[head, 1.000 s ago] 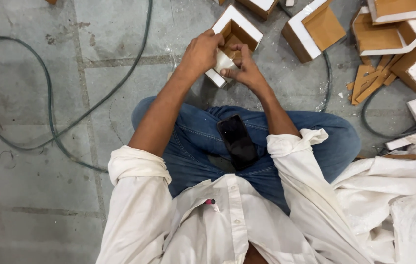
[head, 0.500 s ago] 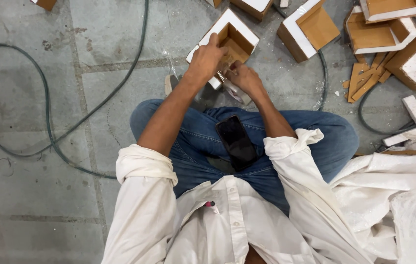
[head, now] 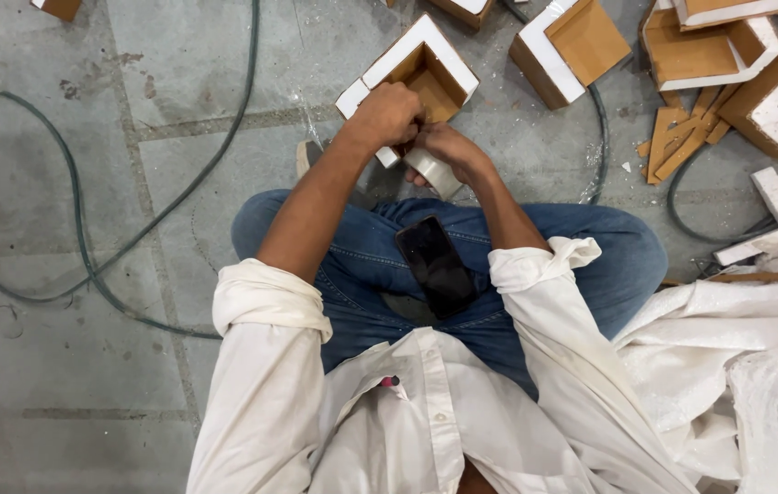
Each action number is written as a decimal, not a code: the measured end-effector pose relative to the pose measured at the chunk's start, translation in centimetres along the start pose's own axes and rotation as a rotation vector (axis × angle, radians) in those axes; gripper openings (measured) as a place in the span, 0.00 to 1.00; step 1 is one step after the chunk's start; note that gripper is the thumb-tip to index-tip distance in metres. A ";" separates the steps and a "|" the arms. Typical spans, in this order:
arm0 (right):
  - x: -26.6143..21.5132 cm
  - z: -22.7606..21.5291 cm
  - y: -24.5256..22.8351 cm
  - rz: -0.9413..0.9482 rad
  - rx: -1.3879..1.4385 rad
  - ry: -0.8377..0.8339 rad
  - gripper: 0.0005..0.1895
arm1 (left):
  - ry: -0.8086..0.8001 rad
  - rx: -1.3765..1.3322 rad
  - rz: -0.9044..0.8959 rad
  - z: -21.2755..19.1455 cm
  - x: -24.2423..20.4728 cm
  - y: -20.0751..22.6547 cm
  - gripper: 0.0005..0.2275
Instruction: The person applies adhesive tape to assemble foam-lined cardboard structures.
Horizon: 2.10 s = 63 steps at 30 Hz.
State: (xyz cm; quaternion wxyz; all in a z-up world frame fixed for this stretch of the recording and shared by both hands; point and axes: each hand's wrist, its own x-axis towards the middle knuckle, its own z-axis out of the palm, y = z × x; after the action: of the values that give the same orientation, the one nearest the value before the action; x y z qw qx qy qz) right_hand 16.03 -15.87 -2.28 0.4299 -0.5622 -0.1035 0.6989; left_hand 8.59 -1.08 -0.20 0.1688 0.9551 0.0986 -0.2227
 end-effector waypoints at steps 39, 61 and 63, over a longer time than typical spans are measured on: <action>-15.5 4.8 -0.6 -0.739 -0.200 0.522 0.12 | 0.509 -0.043 -0.142 -0.1 -0.8 1.9 0.18; -11.4 3.3 1.3 -0.723 -0.015 0.506 0.12 | 0.486 -0.121 -0.629 0.9 0.3 -2.6 0.31; -11.4 2.8 1.5 -0.811 0.016 0.447 0.13 | 0.484 -0.299 -0.623 1.0 -1.1 -2.5 0.32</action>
State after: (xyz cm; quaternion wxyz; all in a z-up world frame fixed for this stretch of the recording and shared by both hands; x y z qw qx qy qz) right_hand 12.87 -24.03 5.68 0.6847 -0.6098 -0.2146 0.3366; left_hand 6.55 0.74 -1.25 0.2019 0.8693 0.4508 -0.0155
